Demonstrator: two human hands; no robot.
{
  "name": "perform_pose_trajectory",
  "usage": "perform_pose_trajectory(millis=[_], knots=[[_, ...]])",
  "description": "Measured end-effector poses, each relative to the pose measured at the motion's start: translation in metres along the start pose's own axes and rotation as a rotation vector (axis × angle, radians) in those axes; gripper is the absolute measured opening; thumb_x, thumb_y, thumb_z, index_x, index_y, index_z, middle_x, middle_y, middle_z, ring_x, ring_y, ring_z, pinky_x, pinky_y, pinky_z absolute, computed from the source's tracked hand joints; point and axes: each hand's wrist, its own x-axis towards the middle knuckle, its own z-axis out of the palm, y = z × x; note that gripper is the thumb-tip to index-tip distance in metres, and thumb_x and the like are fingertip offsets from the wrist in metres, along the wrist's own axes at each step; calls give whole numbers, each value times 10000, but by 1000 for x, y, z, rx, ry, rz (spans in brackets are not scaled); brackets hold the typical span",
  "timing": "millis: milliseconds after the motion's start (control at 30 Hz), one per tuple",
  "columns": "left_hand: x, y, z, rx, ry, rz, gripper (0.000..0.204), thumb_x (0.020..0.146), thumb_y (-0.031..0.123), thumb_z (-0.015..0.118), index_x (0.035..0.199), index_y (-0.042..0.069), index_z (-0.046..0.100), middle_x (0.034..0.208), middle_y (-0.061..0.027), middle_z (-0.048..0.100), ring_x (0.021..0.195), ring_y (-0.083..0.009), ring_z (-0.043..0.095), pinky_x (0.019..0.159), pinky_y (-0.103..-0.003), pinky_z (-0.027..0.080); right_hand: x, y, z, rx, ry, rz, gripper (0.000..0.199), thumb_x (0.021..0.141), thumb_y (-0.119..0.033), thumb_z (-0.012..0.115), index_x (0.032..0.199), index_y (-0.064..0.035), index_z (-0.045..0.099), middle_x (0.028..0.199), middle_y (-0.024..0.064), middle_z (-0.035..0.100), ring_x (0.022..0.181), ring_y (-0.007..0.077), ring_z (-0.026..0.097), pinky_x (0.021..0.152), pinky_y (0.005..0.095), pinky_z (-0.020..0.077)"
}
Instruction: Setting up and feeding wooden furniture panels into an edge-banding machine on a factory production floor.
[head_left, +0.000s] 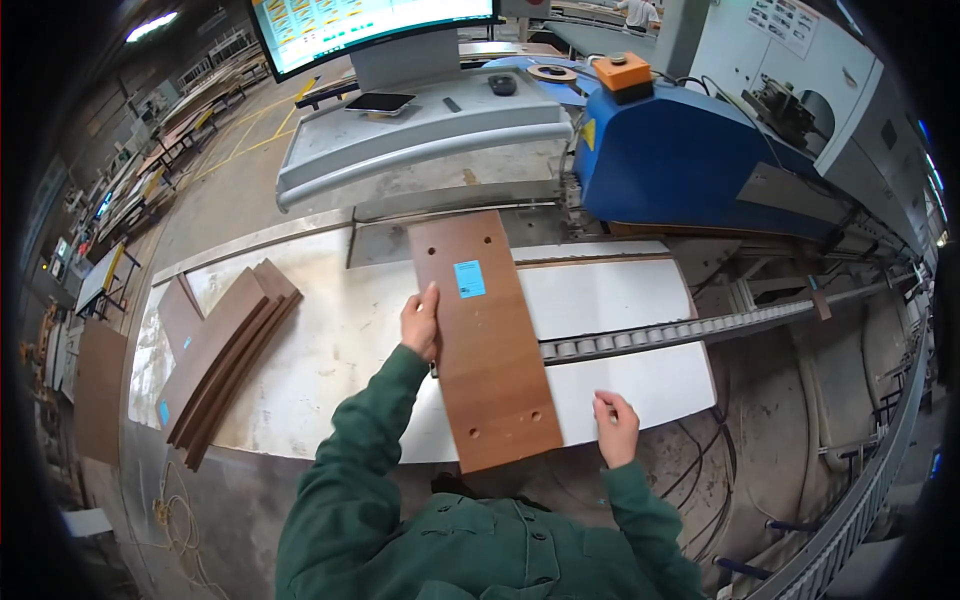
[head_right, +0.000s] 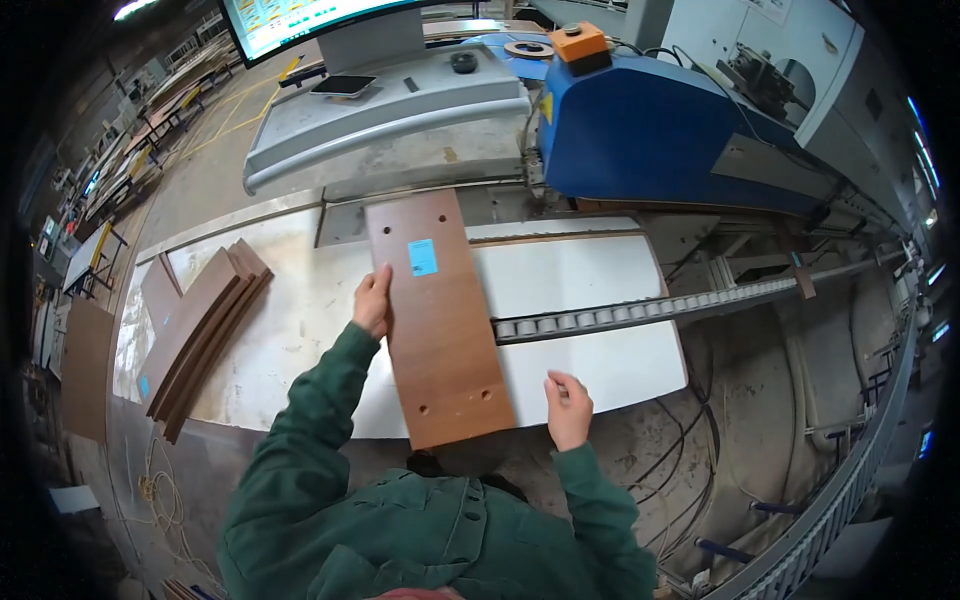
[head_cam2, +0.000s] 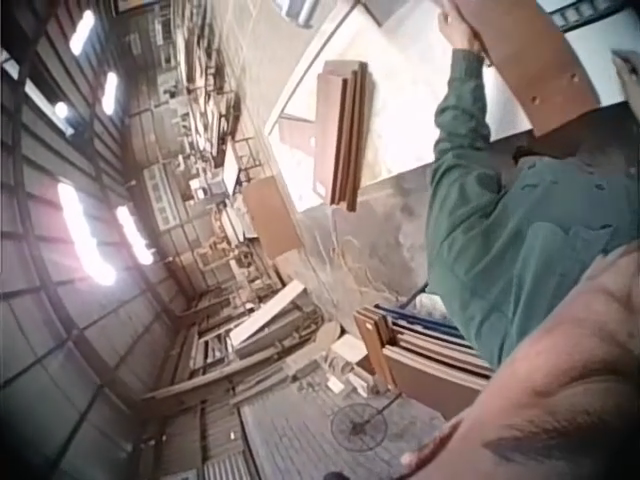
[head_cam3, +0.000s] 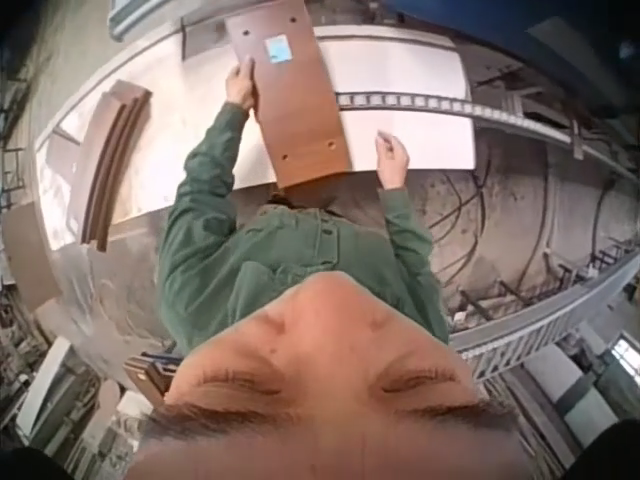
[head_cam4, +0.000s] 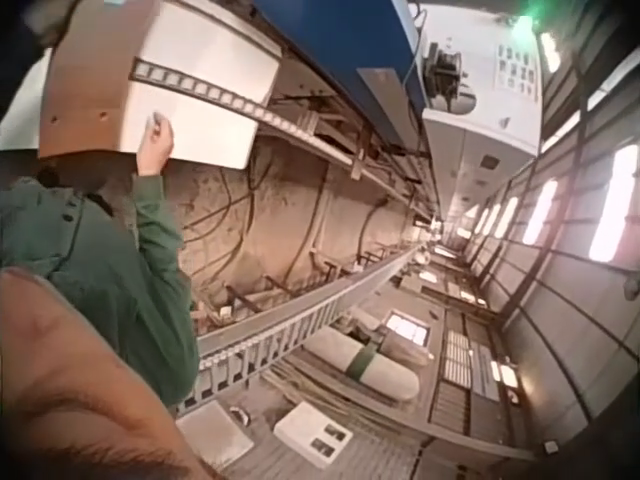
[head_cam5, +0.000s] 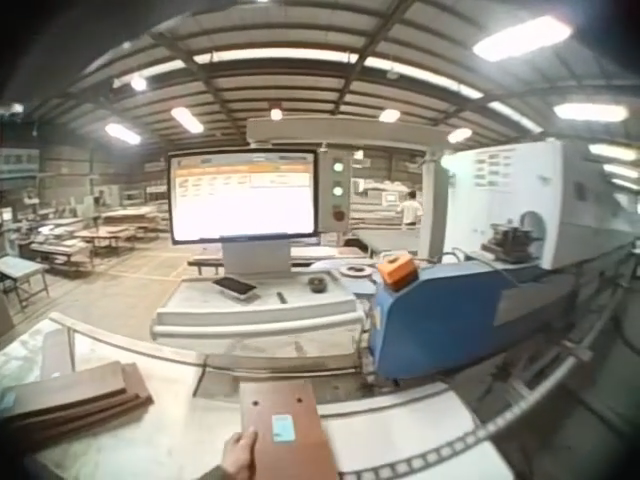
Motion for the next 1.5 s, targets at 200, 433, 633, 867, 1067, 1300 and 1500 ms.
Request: perform_pose_trajectory(millis=[200,433,633,867,1067,1300,1500], knots=[[56,-80,100,-119,-120,317,413,823,159,571,1174,2,417,994,-77,548,888,-149,519,747,-276,433,-42,63,-53,-113,104,172,181,788,-112,568,936,-11,600,671,17,529,545,69,484,502,208,407],[107,-107,121,157,148,292,450,783,290,573,1121,1,501,1018,-168,581,923,-265,563,787,-331,436,-42,67,-22,-46,151,268,290,795,-116,569,1058,4,543,664,26,527,523,70,476,471,212,416],[84,-59,126,1033,-210,491,371,729,319,572,960,31,597,781,-197,606,761,-347,579,700,-394,458,-27,72,7,-124,207,407,590,806,-155,570,1272,57,275,577,44,520,462,76,456,428,224,396],[104,-45,119,799,-426,191,323,702,282,617,867,4,597,684,-179,548,684,-325,550,643,-390,446,-15,51,63,11,146,690,769,820,-176,551,1341,-11,9,543,46,508,398,79,423,344,214,335],[142,-82,125,859,-460,328,349,680,248,641,960,46,595,830,-191,493,782,-329,511,726,-390,428,20,20,84,242,205,762,792,817,-107,530,1334,-38,-66,633,68,537,497,98,490,392,230,383],[177,-80,145,692,-502,327,396,660,223,647,1001,37,567,826,-200,501,793,-344,488,732,-392,421,67,17,93,254,139,819,830,821,-137,536,1330,-105,-118,571,55,511,404,99,440,339,226,357],[175,-67,152,770,-413,425,404,664,218,664,1011,37,565,743,-140,514,696,-248,520,650,-341,429,81,20,90,215,171,831,616,831,-136,531,1273,-125,102,546,45,474,373,94,410,313,219,343]])
